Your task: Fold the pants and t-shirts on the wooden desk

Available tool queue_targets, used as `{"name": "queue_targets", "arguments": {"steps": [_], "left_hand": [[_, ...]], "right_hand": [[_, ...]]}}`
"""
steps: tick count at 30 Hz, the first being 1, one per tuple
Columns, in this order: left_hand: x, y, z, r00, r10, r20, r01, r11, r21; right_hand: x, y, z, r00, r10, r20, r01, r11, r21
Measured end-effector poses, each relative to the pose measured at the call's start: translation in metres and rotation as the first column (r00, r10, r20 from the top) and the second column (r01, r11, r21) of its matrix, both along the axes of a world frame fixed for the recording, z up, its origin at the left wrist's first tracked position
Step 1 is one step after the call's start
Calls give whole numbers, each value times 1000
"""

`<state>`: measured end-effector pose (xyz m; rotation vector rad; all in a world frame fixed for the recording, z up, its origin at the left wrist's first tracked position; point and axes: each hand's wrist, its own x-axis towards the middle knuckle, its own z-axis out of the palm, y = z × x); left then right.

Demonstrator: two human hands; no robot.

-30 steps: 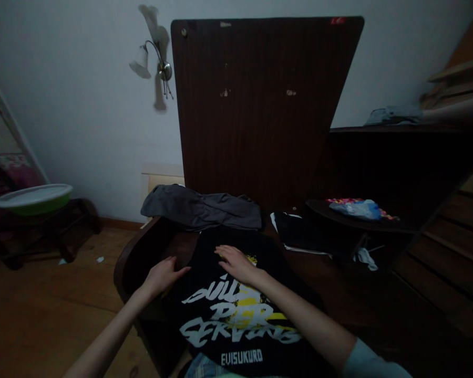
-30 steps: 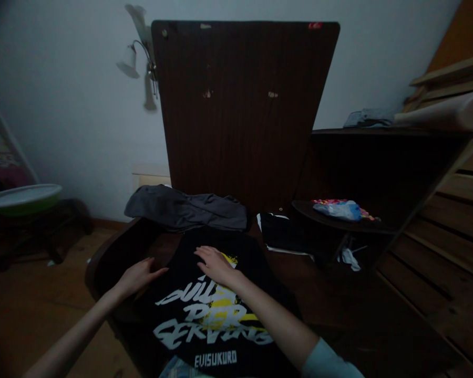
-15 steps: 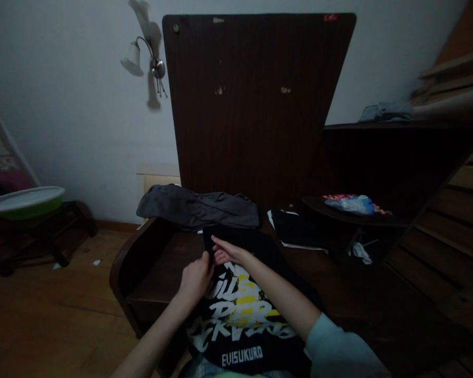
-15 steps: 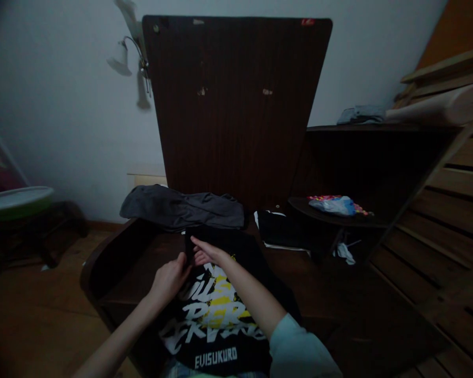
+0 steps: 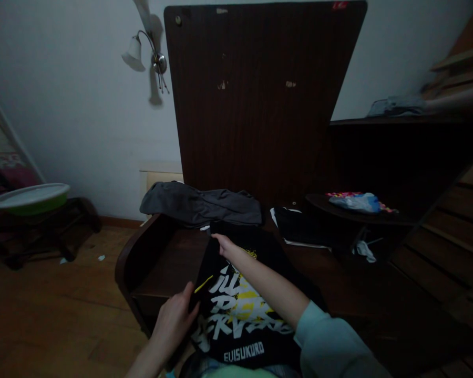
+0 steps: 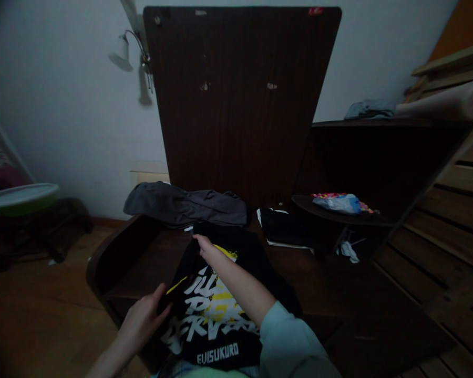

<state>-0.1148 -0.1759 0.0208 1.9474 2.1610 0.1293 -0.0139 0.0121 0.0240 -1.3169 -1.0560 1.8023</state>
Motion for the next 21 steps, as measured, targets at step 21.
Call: {"name": "queue_targets", "arguments": {"steps": [21], "left_hand": [[99, 0, 6, 881, -456, -125, 460, 888, -2]], "right_hand": [[82, 40, 2, 949, -164, 269, 40, 909, 415]]}}
